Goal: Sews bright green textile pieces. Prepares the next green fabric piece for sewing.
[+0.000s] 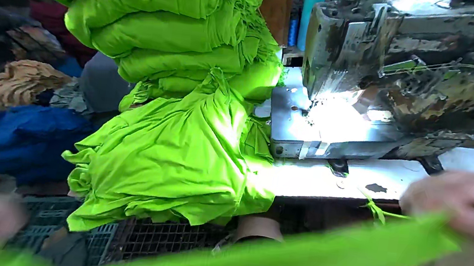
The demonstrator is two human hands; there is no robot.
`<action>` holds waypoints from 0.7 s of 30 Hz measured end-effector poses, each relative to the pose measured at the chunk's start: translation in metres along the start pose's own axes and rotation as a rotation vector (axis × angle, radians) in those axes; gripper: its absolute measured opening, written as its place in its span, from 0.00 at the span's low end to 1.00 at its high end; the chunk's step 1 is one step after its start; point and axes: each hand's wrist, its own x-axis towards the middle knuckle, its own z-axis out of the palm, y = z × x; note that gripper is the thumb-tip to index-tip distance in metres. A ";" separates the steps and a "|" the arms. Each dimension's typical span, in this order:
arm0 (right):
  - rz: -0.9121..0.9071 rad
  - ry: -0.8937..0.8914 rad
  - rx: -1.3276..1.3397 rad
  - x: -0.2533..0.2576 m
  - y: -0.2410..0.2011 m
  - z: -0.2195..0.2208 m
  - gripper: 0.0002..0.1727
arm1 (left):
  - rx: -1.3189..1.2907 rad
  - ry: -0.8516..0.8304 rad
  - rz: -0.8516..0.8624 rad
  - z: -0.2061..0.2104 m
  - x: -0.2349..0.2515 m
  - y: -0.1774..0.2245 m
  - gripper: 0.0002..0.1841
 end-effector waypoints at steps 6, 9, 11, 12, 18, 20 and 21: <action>0.279 0.465 -0.628 0.038 0.033 0.004 0.09 | 1.313 -0.191 -0.010 0.103 0.147 -0.062 0.22; 0.206 0.365 -0.613 0.039 0.058 0.015 0.10 | 1.101 -0.382 -0.282 0.217 0.114 -0.086 0.25; 0.162 0.234 -0.683 0.034 0.061 0.026 0.10 | 0.796 -0.586 -0.371 0.260 0.082 -0.119 0.25; 0.145 0.177 -0.732 0.028 0.060 0.031 0.10 | 0.695 -0.611 -0.321 0.272 0.068 -0.134 0.23; 0.166 0.100 -0.855 -0.044 0.072 0.066 0.14 | 0.461 -0.297 -0.302 0.282 0.009 -0.178 0.24; 0.154 0.116 -0.809 -0.061 0.084 0.079 0.14 | 0.410 -0.265 -0.341 0.288 -0.013 -0.183 0.18; 0.145 0.121 -0.788 -0.067 0.089 0.085 0.12 | 0.371 -0.264 -0.338 0.293 -0.025 -0.183 0.15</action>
